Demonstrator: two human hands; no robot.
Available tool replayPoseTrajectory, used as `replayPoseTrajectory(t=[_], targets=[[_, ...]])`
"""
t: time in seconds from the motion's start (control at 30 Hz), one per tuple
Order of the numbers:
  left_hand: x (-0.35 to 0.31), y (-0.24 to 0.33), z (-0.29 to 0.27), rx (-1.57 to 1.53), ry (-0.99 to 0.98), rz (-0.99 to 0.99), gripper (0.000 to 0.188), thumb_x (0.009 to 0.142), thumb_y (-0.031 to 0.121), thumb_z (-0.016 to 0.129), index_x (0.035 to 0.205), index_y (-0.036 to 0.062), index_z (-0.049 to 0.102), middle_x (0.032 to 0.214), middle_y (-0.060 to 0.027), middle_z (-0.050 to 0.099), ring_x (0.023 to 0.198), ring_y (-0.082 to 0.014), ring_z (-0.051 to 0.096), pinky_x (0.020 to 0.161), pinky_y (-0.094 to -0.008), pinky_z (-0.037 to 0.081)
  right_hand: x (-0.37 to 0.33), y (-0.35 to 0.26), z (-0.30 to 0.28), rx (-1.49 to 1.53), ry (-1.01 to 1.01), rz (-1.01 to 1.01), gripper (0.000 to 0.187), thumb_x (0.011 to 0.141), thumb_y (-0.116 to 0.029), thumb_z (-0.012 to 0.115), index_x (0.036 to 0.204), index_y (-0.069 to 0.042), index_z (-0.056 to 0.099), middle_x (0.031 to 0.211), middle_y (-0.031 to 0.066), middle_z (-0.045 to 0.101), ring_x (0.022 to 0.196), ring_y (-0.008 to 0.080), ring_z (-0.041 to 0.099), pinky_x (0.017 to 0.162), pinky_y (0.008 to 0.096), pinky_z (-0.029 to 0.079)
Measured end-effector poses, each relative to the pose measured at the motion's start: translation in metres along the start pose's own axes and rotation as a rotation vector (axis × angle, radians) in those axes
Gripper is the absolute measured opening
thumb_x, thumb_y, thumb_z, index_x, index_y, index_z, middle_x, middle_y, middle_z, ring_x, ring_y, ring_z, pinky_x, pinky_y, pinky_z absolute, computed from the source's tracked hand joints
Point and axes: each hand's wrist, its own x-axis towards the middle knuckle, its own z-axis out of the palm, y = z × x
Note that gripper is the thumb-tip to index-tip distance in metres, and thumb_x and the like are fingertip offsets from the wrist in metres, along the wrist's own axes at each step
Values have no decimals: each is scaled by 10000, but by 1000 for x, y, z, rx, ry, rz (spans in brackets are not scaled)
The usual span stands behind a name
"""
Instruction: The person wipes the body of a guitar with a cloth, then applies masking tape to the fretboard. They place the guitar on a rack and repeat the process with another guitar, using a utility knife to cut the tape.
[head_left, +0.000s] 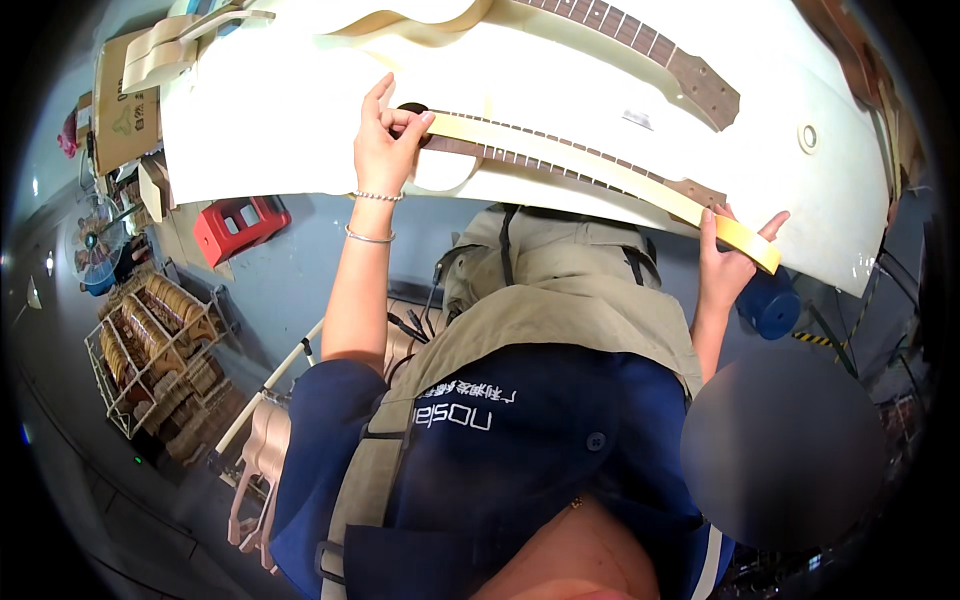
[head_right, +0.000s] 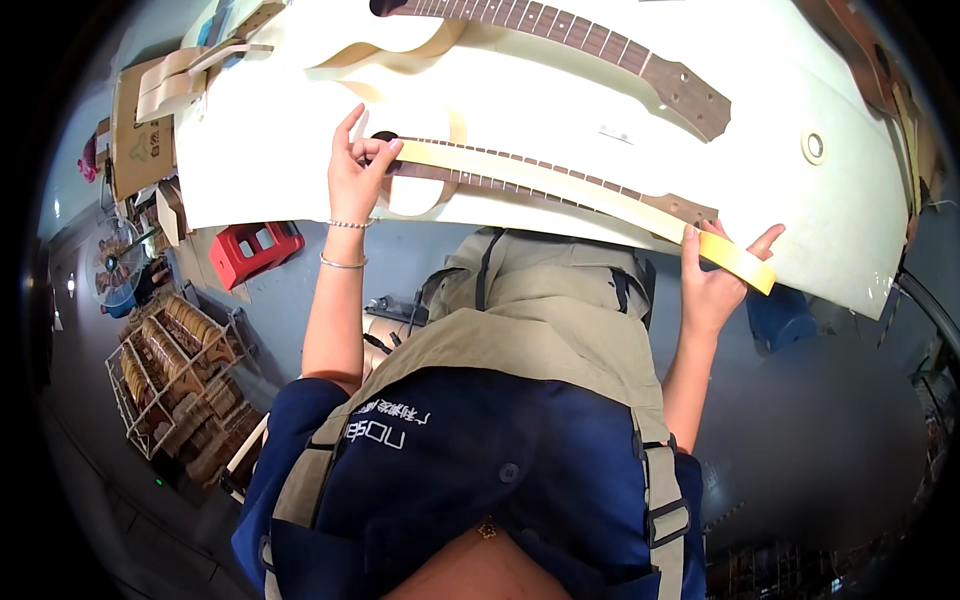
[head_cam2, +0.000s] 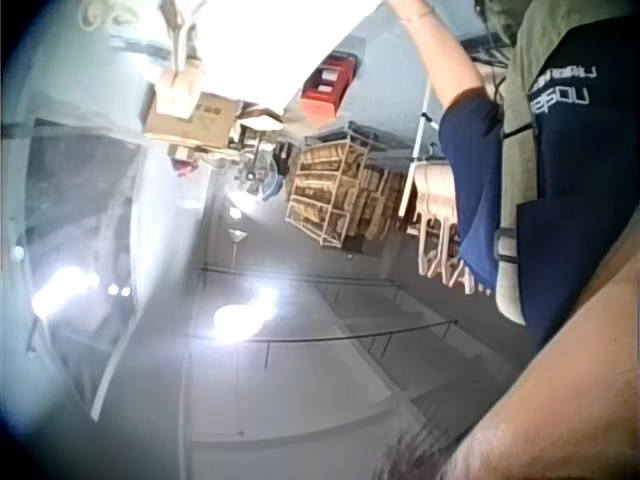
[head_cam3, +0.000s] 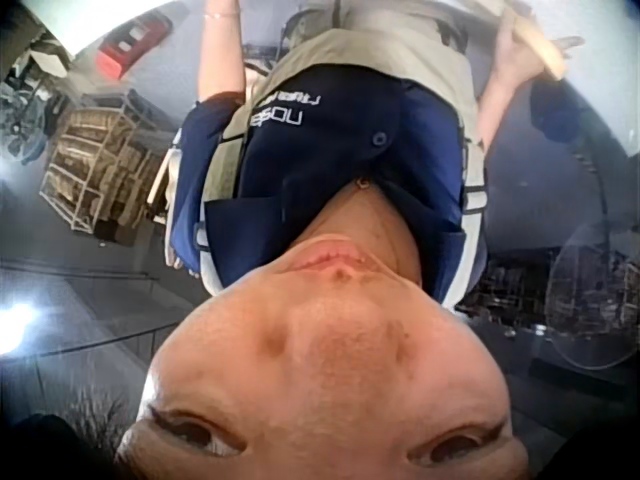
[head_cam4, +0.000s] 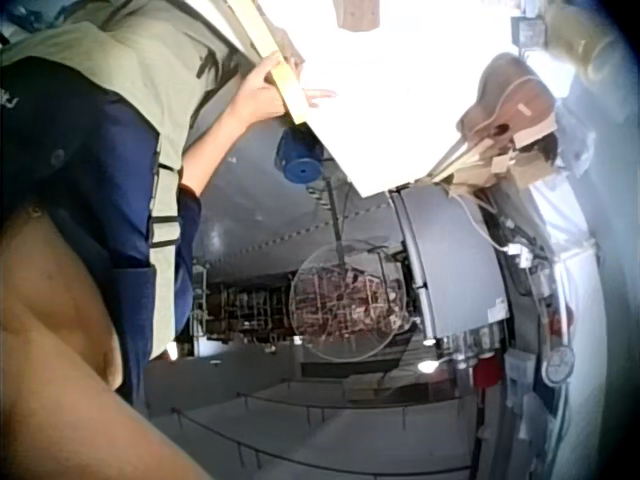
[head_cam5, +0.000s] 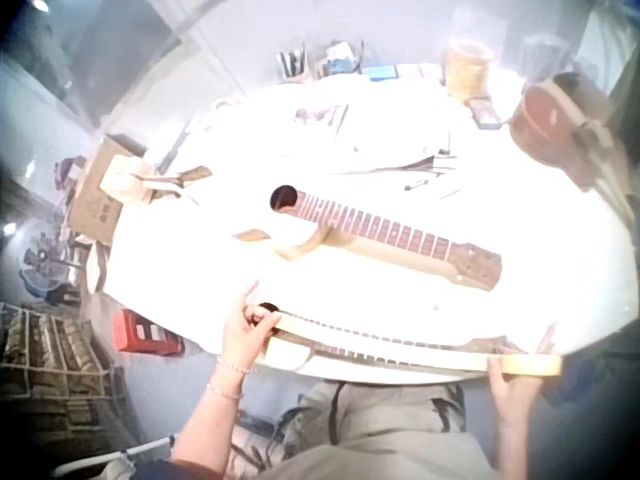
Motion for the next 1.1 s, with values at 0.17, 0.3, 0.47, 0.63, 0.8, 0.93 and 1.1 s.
replayPoseTrajectory(t=[0.17, 0.3, 0.47, 0.63, 0.8, 0.93, 1.1], targets=[[3, 0, 4, 76, 30, -33, 640, 787, 69, 710, 1321, 8, 362, 715, -17, 621, 654, -51, 555, 639, -191, 481, 1, -1, 1, 113, 7, 104, 976, 794, -145, 701, 1433, 46, -11, 890, 114, 690, 975, 201, 640, 939, 289, 395], [-3, 9, 7, 266, 139, 3, 682, 743, 103, 746, 1317, 13, 388, 869, -61, 619, 811, -107, 566, 747, -264, 484, 2, 0, 3, 170, -2, 163, 970, 795, -130, 699, 1438, 35, -9, 912, 143, 677, 964, 206, 641, 915, 280, 418], [-22, -4, 19, 819, 120, 458, 669, 788, 261, 674, 1363, 67, 391, 1290, -86, 503, 1239, -267, 423, 1045, -549, 194, -2, 3, 6, 333, 40, 223, 949, 801, -111, 701, 1418, 85, 8, 929, 127, 676, 905, 141, 625, 858, 246, 448], [-45, -14, 32, 1100, -74, 420, 707, 861, 431, 535, 1433, 103, 280, 1485, -43, 288, 1402, -276, 157, 988, -635, -188, 1, 5, 10, 333, 62, 209, 995, 751, -100, 729, 1432, 53, 21, 864, 111, 671, 881, 161, 646, 847, 274, 461], [-43, -14, 30, 1014, -78, 470, 723, 875, 511, 465, 1443, 114, 261, 1515, -22, 220, 1419, -268, 79, 971, -612, -236, 2, 9, 10, 126, 86, 182, 1018, 732, -242, 742, 1422, 71, 63, 781, 40, 675, 841, 198, 641, 1006, 380, 362], [-45, -10, 37, 1092, -89, 439, 769, 847, 463, 536, 1451, 102, 226, 1516, -35, 212, 1418, -280, 71, 1001, -657, -128, 2, 16, 17, 30, 137, 82, 991, 729, -282, 736, 1420, 64, 116, 735, 7, 654, 854, 217, 618, 1101, 456, 208], [-77, 40, 99, 1029, -414, 366, 915, 753, 445, 661, 1444, 55, 205, 1491, -98, 253, 1390, -285, 187, 1002, -702, 59, -4, 22, 29, 41, 118, 31, 855, 798, -252, 680, 1422, 37, 173, 880, 19, 640, 963, 213, 589, 1105, 513, 74]])
